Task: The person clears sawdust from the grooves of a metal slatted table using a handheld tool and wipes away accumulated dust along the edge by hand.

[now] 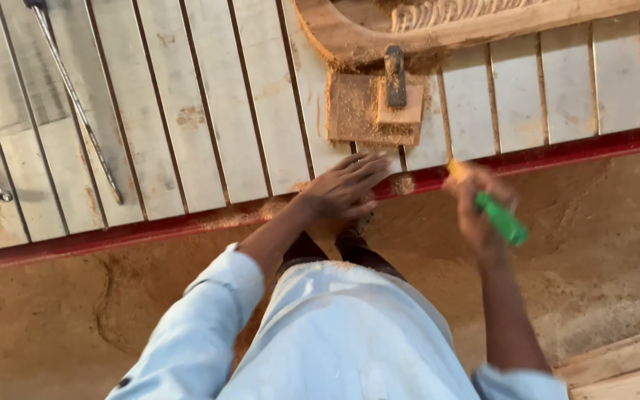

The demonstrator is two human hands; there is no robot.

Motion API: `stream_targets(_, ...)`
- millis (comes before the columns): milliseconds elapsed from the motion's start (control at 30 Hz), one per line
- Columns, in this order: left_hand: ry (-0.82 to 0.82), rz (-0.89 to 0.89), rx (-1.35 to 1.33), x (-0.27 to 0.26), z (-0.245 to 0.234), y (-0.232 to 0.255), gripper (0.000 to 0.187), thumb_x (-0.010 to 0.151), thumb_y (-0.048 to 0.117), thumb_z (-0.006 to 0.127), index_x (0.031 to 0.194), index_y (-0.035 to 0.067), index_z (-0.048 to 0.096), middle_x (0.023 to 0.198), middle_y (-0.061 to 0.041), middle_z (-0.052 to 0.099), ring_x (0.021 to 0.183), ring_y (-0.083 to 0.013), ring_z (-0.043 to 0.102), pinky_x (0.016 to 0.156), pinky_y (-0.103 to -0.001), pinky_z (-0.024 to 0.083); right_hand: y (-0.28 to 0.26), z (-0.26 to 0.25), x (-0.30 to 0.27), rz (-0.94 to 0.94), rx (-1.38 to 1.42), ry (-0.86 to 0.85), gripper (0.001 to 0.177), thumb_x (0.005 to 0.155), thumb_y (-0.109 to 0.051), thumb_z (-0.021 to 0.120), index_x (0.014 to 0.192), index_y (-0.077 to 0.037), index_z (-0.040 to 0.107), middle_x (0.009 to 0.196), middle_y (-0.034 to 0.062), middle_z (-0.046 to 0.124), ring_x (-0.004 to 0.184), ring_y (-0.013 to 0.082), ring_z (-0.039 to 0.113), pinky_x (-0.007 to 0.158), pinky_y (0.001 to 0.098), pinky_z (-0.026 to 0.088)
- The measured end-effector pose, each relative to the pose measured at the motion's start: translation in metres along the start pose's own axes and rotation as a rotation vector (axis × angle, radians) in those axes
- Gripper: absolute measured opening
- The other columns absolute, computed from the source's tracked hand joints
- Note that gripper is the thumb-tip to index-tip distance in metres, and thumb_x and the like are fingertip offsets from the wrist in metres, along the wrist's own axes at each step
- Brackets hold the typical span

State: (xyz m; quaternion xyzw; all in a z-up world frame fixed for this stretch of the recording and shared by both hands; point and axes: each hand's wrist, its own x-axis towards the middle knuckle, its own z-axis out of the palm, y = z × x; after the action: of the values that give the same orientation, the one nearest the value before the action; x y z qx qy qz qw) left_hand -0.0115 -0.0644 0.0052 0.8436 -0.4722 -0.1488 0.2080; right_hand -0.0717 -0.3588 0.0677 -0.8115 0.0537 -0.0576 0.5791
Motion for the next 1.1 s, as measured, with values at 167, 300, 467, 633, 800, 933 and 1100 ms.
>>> stream_targets(167,0.016,0.002,-0.12,0.052,0.017,0.013,0.08,0.098,0.046,0.057,0.162,0.008,0.028,0.169,-0.012,0.028,0.157,-0.0282,0.028,0.13,-0.049,0.022,0.045,0.009,0.085,-0.073,-0.011,-0.007,0.036,0.114,-0.024,0.057,0.116,0.008,0.073,0.093,0.0169,0.076,0.077,0.0152,0.073,0.065,0.0258,0.06)
stream_targets(300,-0.036,0.024,-0.109,0.057,0.018,0.003,0.081,0.096,0.046,0.057,0.161,0.008,0.027,0.167,-0.013,0.03,0.154,-0.0318,0.031,0.129,-0.049,0.025,0.075,0.021,0.135,-0.095,-0.062,-0.086,0.036,0.11,-0.026,0.055,0.115,0.004,0.074,0.092,0.0131,0.076,0.074,0.0075,0.072,0.053,0.0237,0.059)
stream_targets(467,-0.09,0.004,-0.146,0.057,0.015,0.002,0.084,0.094,0.046,0.058,0.161,0.008,0.025,0.165,-0.013,0.031,0.151,-0.0317,0.034,0.128,-0.048,0.027,0.08,0.012,0.131,0.043,-0.311,-0.184,0.041,0.109,-0.031,0.054,0.091,-0.001,0.074,0.082,0.0111,0.076,0.049,0.0063,0.059,0.033,0.0267,0.04)
stream_targets(633,-0.073,0.004,-0.149,0.059,0.009,0.004,0.086,0.092,0.045,0.061,0.161,0.009,0.024,0.167,-0.011,0.029,0.151,-0.0303,0.034,0.127,-0.049,0.027,0.05,-0.008,0.067,0.047,-0.286,-0.149,0.035,0.106,-0.025,0.055,0.093,0.002,0.074,0.086,0.0106,0.078,0.054,0.0087,0.063,0.044,0.0282,0.045)
stream_targets(800,-0.076,0.0,-0.164,0.059,0.005,0.007,0.087,0.09,0.044,0.062,0.161,0.009,0.025,0.167,-0.01,0.029,0.151,-0.0299,0.034,0.127,-0.049,0.027,0.015,-0.024,0.034,0.036,-0.275,-0.102,0.029,0.105,-0.019,0.059,0.103,0.004,0.075,0.083,0.0119,0.076,0.069,0.016,0.072,0.061,0.0314,0.055)
stream_targets(933,-0.086,-0.008,-0.141,0.059,0.005,0.008,0.085,0.09,0.044,0.062,0.16,0.01,0.028,0.167,-0.01,0.029,0.152,-0.0291,0.034,0.129,-0.049,0.027,0.008,-0.031,0.031,0.045,-0.128,-0.113,0.029,0.108,-0.021,0.057,0.107,0.002,0.075,0.089,0.0105,0.076,0.078,0.0152,0.074,0.068,0.0286,0.059)
stream_targets(1100,-0.042,0.009,-0.142,0.061,0.002,0.007,0.087,0.089,0.047,0.065,0.158,0.007,0.03,0.165,-0.012,0.031,0.15,-0.031,0.034,0.125,-0.051,0.027,0.052,0.001,0.112,-0.07,-0.101,-0.084,0.033,0.11,-0.024,0.056,0.114,0.003,0.074,0.089,0.0166,0.077,0.064,0.0182,0.068,0.047,0.0278,0.049)
